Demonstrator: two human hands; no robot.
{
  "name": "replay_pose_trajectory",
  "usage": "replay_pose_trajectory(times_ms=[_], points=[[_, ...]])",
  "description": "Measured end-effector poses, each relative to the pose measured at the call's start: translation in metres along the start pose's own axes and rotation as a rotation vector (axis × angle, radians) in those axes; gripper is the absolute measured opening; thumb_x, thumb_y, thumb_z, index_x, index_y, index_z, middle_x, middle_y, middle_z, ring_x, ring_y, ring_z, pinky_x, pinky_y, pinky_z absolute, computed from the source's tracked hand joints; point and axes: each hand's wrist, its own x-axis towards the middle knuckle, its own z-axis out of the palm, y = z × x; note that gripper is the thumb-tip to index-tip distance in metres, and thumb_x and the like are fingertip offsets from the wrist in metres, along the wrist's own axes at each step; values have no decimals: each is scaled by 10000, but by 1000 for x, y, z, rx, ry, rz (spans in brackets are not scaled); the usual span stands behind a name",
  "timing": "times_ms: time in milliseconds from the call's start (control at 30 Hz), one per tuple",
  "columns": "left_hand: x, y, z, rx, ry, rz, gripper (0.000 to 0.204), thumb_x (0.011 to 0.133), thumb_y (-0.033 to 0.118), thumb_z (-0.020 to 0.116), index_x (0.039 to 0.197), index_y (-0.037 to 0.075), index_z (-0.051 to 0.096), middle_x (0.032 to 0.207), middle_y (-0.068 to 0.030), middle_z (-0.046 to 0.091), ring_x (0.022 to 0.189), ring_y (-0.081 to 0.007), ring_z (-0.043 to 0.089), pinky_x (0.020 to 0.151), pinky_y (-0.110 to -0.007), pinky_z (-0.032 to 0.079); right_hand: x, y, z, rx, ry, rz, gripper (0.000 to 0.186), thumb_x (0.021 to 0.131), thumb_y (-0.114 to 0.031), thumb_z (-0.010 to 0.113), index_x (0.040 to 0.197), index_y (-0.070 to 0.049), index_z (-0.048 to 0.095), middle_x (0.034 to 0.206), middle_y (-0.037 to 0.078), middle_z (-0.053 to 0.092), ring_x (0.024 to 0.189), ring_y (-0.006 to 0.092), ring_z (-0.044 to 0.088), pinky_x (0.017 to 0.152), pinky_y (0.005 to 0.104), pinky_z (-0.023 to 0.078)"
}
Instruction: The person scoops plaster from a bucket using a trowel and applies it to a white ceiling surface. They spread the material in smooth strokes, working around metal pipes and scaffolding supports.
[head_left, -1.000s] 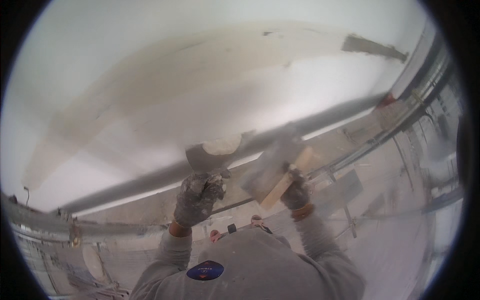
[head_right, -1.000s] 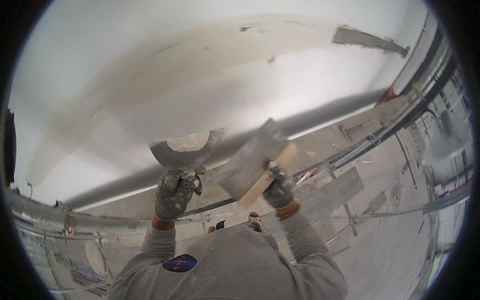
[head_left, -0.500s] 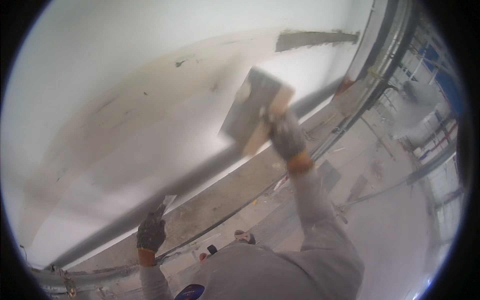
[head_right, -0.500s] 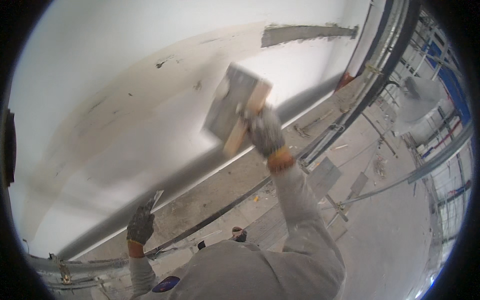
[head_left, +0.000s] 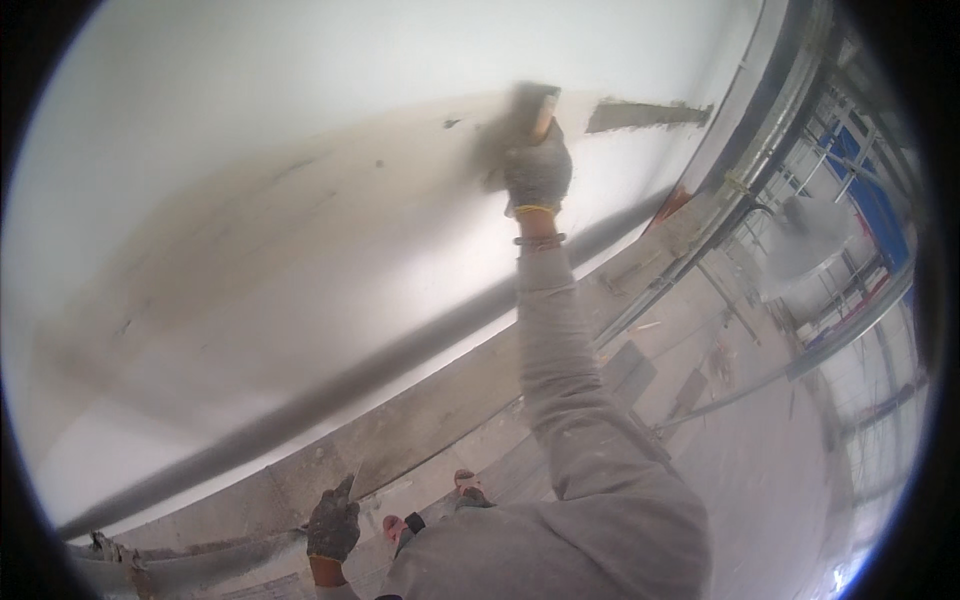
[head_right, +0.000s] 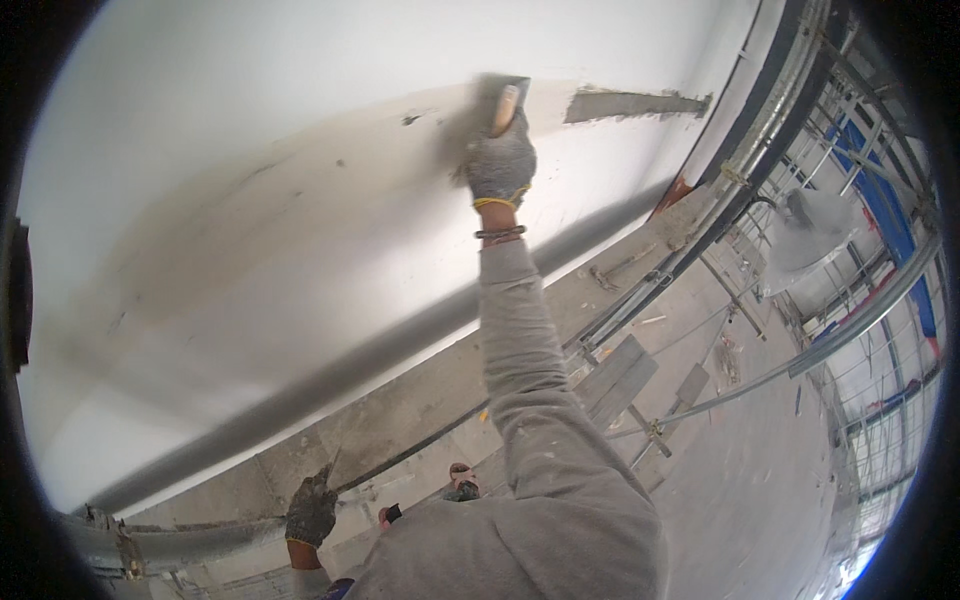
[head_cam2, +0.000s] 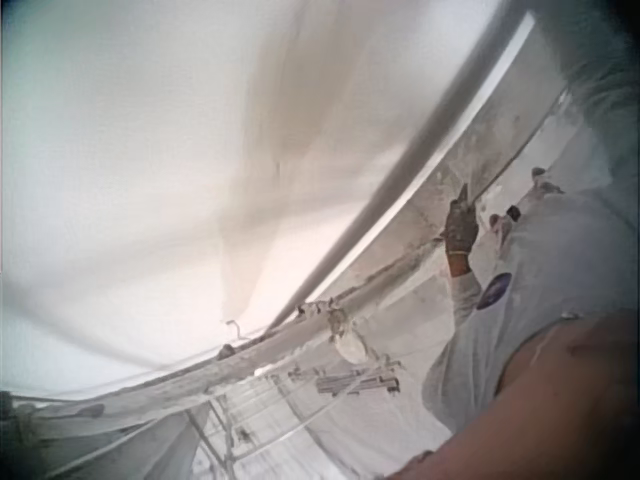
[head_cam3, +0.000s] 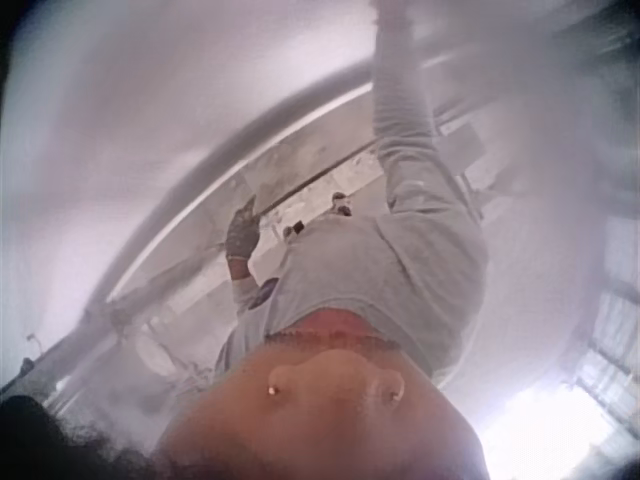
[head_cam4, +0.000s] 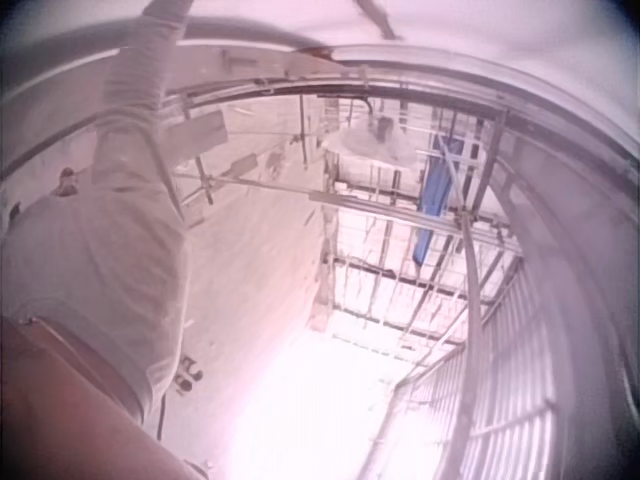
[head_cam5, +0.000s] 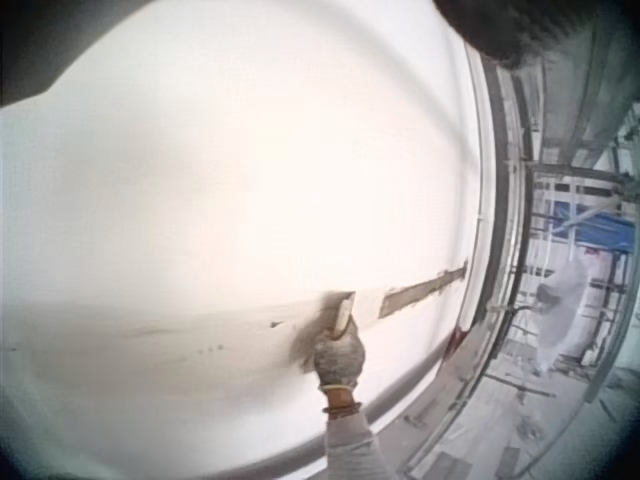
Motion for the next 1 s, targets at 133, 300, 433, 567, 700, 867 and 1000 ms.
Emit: replay_pose_trajectory(times_ms=[133, 300, 433, 567, 700, 867, 1000], points=[[-31, -43, 0, 17, 85, 63, 535, 940, 197, 585, 1464, 139, 493, 1127, -226, 636, 982, -410, 645, 847, -497, 537, -101, -109, 20, 101, -79, -50, 739, 871, -266, 672, 1508, -7, 399, 1016, 201, 697, 895, 371, 692, 792, 469, 555], [-39, -47, -7, 27, 113, 105, 504, 964, 216, 577, 1448, 97, 499, 1126, -227, 647, 1000, -394, 645, 856, -488, 537, -250, -197, 63, 113, -41, -372, 656, 933, -206, 625, 1457, 112, 392, 1386, 326, 521, 1245, 468, 557, 1051, 518, 463], [-32, -67, 0, 30, 321, 303, 419, 990, 281, 586, 1325, 29, 580, 1127, -229, 671, 936, -369, 687, 784, -451, 559, -345, -259, 48, -36, -350, -629, 677, 927, -235, 606, 1462, 115, 384, 1495, 316, 418, 1304, 476, 509, 1003, 520, 495], [-52, -64, -32, -1143, -56, 33, 296, 987, 260, 607, 1139, 8, 635, 957, -252, 691, 687, -345, 697, 576, -414, 567, -330, -266, -34, 804, -1145, -264, 422, 974, -244, 572, 1311, 10, 564, 1150, 207, 691, 1047, 323, 689, 878, 455, 540], [-62, -85, -21, -2128, -347, 156, 243, 970, 217, 624, 1070, -5, 632, 862, -268, 682, 591, -306, 679, 475, -408, 560, -312, -164, -86, 1157, -1578, -332, 252, 1021, -231, 585, 1208, -72, 642, 1088, 154, 721, 1042, 310, 700, 888, 441, 548], [-68, -63, -30, -2029, -324, 238, 315, 998, 246, 601, 1171, -16, 627, 1026, -218, 691, 762, -286, 710, 558, -404, 592, -300, -84, -128, 995, -1347, -858, 446, 893, -204, 724, 1320, -101, 651, 1335, 118, 652, 1341, 304, 543, 1209, 470, 328], [-49, -33, -35, -2099, -500, 272, 361, 995, 248, 628, 1278, 24, 616, 1159, -121, 679, 992, -257, 691, 774, -375, 602, -242, 12, -137, 347, -1307, -978, 465, 787, -137, 782, 1239, -105, 679, 1312, 82, 667, 1247, 335, 616, 1098, 503, 463]])
